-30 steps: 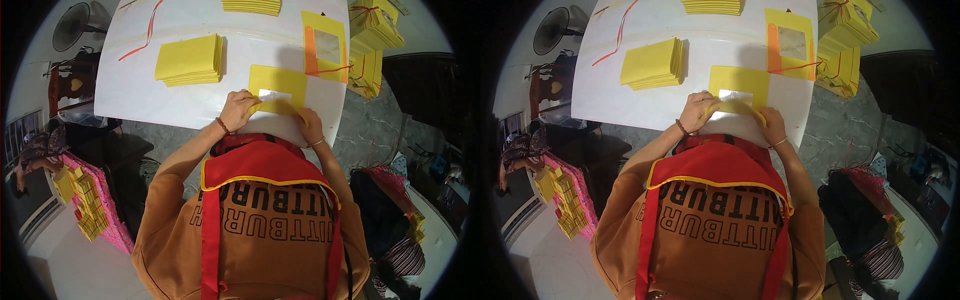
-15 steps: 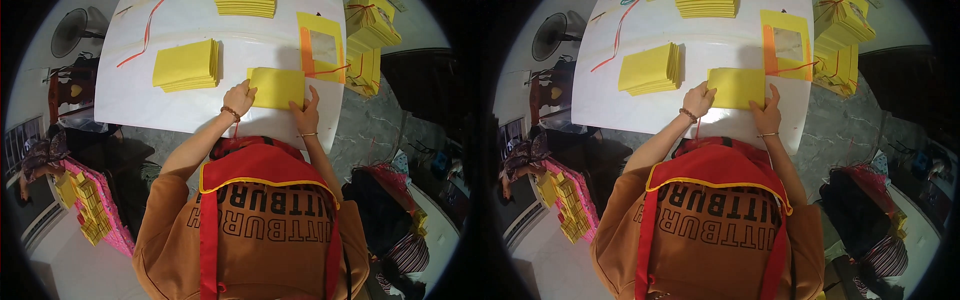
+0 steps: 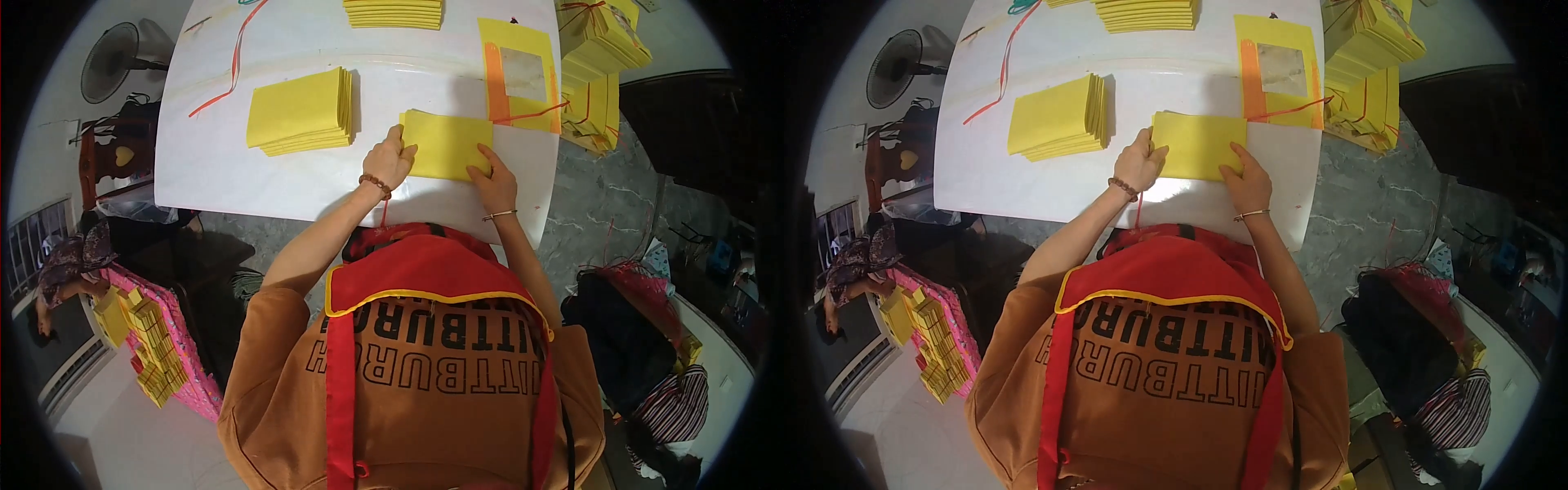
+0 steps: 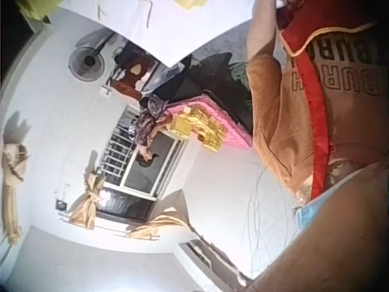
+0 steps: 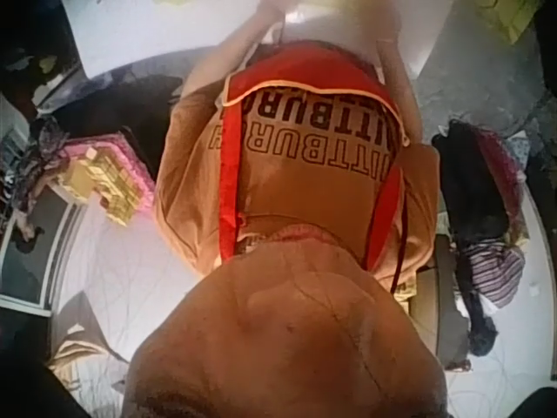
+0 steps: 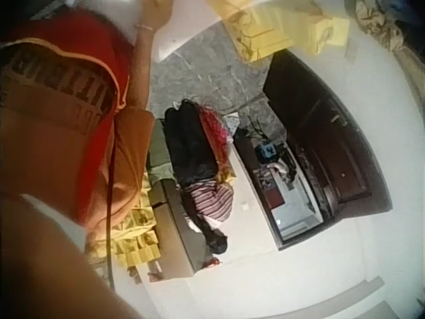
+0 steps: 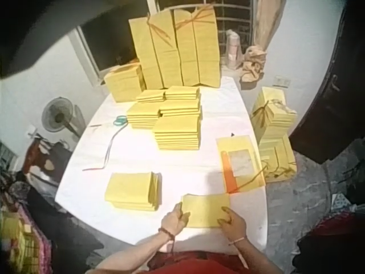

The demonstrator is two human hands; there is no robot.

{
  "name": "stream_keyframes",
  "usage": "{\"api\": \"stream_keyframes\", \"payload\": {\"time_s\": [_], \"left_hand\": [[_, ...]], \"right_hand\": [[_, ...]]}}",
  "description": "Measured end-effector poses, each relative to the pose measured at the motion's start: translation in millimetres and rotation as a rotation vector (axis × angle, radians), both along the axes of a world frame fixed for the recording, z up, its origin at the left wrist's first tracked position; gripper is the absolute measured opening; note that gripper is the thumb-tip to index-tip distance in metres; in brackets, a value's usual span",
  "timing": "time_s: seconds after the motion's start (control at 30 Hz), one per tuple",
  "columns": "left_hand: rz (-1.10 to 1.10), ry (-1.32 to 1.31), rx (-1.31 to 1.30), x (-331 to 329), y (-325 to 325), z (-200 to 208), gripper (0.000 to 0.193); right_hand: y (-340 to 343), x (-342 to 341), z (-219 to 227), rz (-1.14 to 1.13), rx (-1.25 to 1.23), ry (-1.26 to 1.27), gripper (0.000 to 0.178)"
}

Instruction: Folding, stacking, and tying bundles of yellow joss paper.

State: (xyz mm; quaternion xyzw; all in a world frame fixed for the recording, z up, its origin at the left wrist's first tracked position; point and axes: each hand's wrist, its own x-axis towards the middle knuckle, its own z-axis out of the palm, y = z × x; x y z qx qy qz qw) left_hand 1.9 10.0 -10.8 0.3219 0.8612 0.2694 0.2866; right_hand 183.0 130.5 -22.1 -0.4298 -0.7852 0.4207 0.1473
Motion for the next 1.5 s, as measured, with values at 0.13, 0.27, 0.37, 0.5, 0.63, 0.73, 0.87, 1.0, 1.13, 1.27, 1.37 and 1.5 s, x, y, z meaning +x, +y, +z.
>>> {"api": "stream_keyframes", "payload": {"time_s": [0.13, 0.27, 0.37, 0.5, 0.63, 0.73, 0.87, 1.0, 1.13, 1.27, 1.37, 1.5], "left_hand": [[0.052, -0.064, 0.148, -3, -5, -10, 0.047], [0.169, -0.055, 0.299, 8, -5, 19, 0.042], [-0.228, 0.584, 0.497, 17, 1, 29, 0.034], [-0.572, 0.606, 0.454, 31, 31, 23, 0.045], [-0.633, 0.650, 0.320, 27, 30, -11, 0.058], [-0.652, 0.643, 0.281, 24, 32, -17, 0.060], [-0.759, 0.674, 0.141, 24, 31, -24, 0.059], [-0.702, 0.492, 0.233, 23, 32, -11, 0.052], [-0.419, -0.114, 0.530, 7, 26, -18, 0.044], [-0.014, -0.762, 0.791, 7, 31, -25, 0.040], [-0.180, 0.026, 0.675, 9, 29, -10, 0.042], [-0.235, 0.341, 0.465, 15, 36, -11, 0.045]], "right_hand": [[0, -3, 0, 0.006, 0.001, -0.003, 0.047], [4, -3, 5, -0.001, -0.051, -0.134, 0.047], [3, -7, 11, 0.001, -0.075, -0.158, 0.046], [3, -4, 5, 0.021, 0.009, -0.039, 0.045], [3, -7, 5, 0.055, 0.057, -0.044, 0.044], [-3, -8, 16, 0.075, -0.051, -0.122, 0.046], [-20, -30, 15, 0.240, 0.667, -0.084, 0.050], [-18, -45, 1, 0.401, 0.433, 0.182, 0.058], [-23, -45, -15, 0.272, 0.341, 0.212, 0.062], [-29, -54, -12, 0.380, 0.536, -0.196, 0.069], [-27, -52, -19, 0.448, 0.617, -0.275, 0.073], [-28, -55, -17, 0.440, 0.676, -0.392, 0.074]]}}
